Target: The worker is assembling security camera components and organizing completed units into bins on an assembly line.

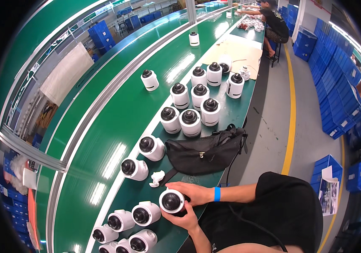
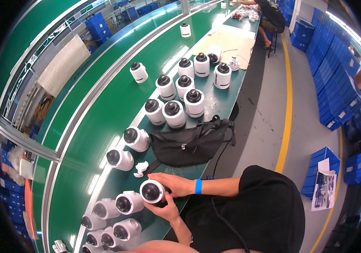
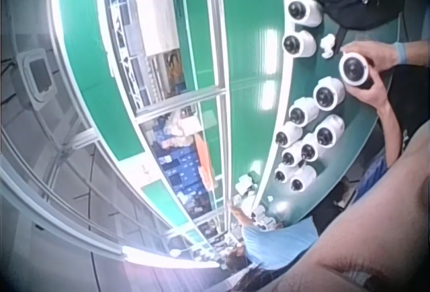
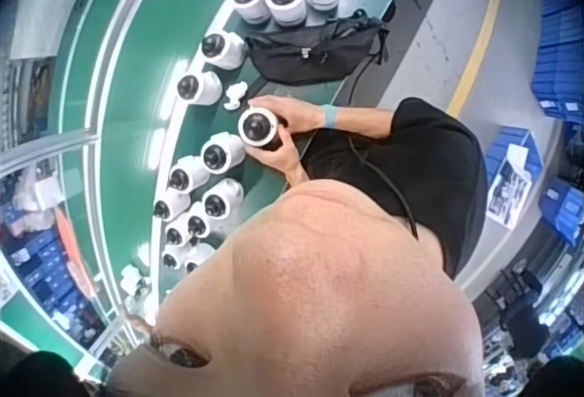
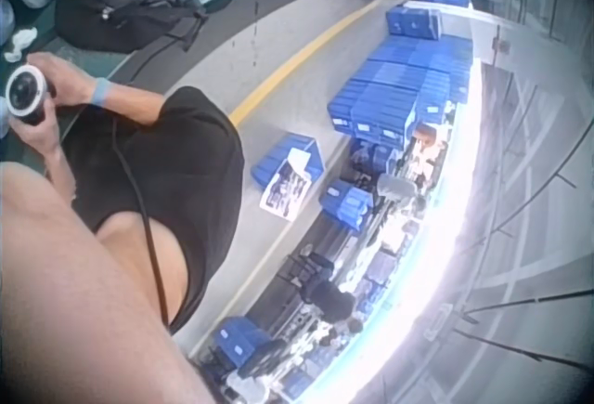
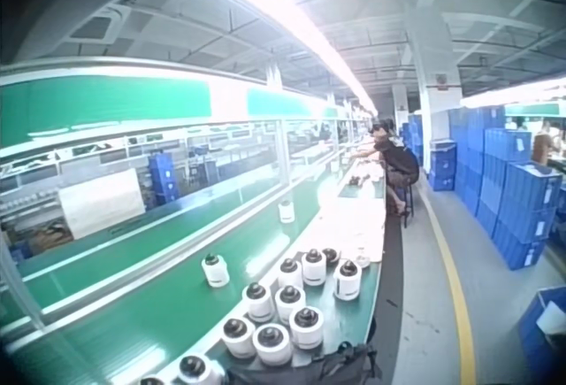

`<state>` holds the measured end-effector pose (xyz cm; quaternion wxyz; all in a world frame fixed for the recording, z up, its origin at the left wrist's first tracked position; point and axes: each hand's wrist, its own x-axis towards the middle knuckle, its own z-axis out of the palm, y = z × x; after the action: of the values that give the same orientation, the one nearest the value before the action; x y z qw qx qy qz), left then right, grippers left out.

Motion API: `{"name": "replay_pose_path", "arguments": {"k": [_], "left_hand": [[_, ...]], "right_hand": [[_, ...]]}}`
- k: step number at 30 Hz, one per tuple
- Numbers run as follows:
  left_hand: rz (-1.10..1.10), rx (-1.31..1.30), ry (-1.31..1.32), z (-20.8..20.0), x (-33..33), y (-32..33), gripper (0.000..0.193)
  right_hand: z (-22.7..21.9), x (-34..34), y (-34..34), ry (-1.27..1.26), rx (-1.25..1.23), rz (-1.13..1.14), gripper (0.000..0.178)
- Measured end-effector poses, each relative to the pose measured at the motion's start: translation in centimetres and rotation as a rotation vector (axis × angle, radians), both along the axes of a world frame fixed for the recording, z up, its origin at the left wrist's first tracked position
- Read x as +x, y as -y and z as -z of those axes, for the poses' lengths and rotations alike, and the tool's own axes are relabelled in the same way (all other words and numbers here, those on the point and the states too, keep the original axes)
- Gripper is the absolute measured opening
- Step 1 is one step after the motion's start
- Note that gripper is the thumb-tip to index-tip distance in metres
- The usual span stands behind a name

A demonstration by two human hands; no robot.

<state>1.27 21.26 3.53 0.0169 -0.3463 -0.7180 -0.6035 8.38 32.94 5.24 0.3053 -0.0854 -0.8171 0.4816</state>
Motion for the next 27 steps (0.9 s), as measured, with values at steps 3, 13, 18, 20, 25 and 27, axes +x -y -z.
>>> {"name": "replay_pose_path", "arguments": {"k": [3,13,18,20,25,27], "left_hand": [[0.015,-0.010,0.055,0.06,-0.16,-0.02,0.079],[0.033,0.011,0.045,-0.27,-0.06,-0.12,0.075],[0.025,-0.008,0.030,-0.42,-0.06,0.04,0.074],[0.044,0.012,0.065,-0.10,-0.21,0.10,0.073],[0.046,0.009,0.073,-0.03,-0.26,-0.09,0.075],[0.034,0.005,0.096,0.03,-0.19,-0.01,0.075]], "right_hand": [[0.01,-0.02,-0.06,0.059,-0.039,0.010,0.088],[0.16,0.11,0.20,0.131,0.096,0.094,0.089],[0.30,0.32,0.30,0.133,0.091,0.094,0.089],[0.31,0.39,0.40,0.127,0.087,0.099,0.089],[0.10,0.29,0.41,0.107,0.081,0.109,0.089],[0.32,0.21,0.39,0.081,0.080,0.119,0.089]]}}
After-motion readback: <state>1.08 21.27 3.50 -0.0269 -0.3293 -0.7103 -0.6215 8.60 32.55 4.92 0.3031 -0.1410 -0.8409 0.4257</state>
